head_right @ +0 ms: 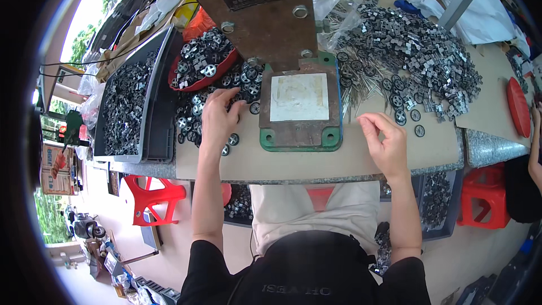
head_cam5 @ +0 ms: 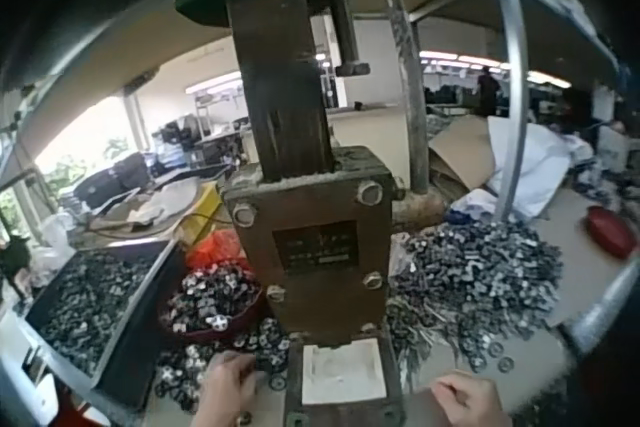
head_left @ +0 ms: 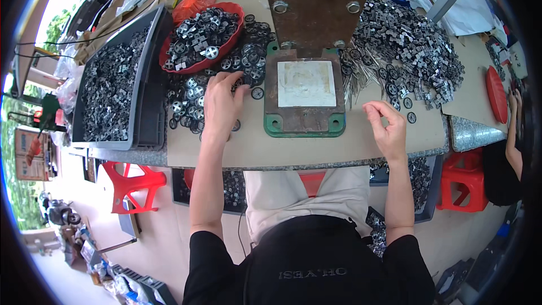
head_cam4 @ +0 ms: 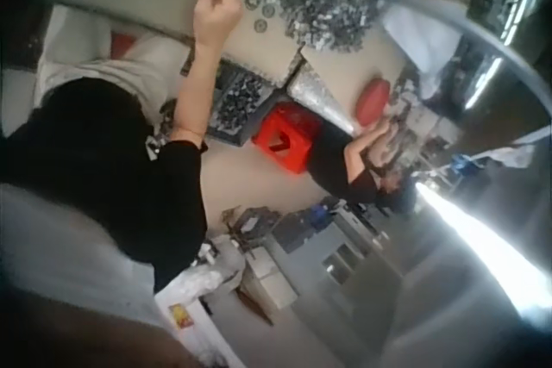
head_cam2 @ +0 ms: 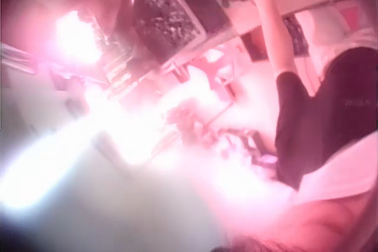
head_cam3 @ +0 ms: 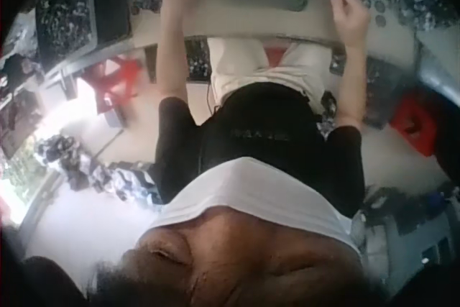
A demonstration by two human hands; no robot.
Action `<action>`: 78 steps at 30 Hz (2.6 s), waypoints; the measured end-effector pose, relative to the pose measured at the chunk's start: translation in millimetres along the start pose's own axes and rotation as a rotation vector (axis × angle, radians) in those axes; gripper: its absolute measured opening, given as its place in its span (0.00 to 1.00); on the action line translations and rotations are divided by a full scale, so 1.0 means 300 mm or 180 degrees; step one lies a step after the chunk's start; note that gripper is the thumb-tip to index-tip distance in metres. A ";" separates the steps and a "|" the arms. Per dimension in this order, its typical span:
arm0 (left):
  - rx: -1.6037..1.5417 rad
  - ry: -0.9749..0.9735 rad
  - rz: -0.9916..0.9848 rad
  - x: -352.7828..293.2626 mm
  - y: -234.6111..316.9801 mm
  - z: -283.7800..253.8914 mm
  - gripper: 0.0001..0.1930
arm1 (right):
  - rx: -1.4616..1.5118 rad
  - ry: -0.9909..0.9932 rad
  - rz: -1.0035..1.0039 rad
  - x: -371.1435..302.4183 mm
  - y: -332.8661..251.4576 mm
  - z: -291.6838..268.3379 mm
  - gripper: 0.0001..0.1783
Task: The person assembles hardware components by inserting metal rods into wheels, attaching metal brackets, and pressing them together using a manual press machine.
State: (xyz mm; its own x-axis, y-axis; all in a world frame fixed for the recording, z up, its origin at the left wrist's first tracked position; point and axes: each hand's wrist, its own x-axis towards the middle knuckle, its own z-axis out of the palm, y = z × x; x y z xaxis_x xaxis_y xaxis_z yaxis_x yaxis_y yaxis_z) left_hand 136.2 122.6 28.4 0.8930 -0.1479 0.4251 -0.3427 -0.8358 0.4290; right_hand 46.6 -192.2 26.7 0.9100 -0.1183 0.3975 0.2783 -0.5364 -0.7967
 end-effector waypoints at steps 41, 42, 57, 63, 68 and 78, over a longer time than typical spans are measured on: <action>-0.4900 -0.1209 -0.2303 -0.347 0.347 0.066 0.17 | -0.2043 -0.2337 -0.0698 0.204 0.173 -0.110 0.08; -0.5016 -0.1240 -0.2277 -0.346 0.352 0.070 0.16 | -0.2038 -0.2341 -0.0698 0.195 0.169 -0.106 0.08; -0.5586 -0.1390 -0.2635 -0.335 0.364 0.091 0.17 | -0.3332 -0.1858 -0.1604 0.122 0.113 -0.002 0.06; -0.4669 -0.1284 -0.2391 -0.349 0.367 0.098 0.14 | -0.2825 -0.1424 -0.1616 0.138 0.147 -0.002 0.07; -0.4705 -0.1163 -0.2239 -0.356 0.374 0.100 0.13 | -0.1319 -0.0939 -0.1527 0.127 0.037 -0.026 0.08; -0.5258 -0.1090 -0.2659 -0.339 0.413 0.125 0.14 | 0.1652 -0.1030 0.0482 -0.093 -0.102 0.069 0.04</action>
State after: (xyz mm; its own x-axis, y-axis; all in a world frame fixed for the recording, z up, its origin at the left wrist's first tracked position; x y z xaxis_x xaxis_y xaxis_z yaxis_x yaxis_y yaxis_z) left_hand 13.7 14.3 8.5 0.8968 -0.2856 -0.3378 0.4408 0.5127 0.7368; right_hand 18.9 -155.3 30.6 0.9753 0.1411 0.1698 0.1782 -0.0485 -0.9828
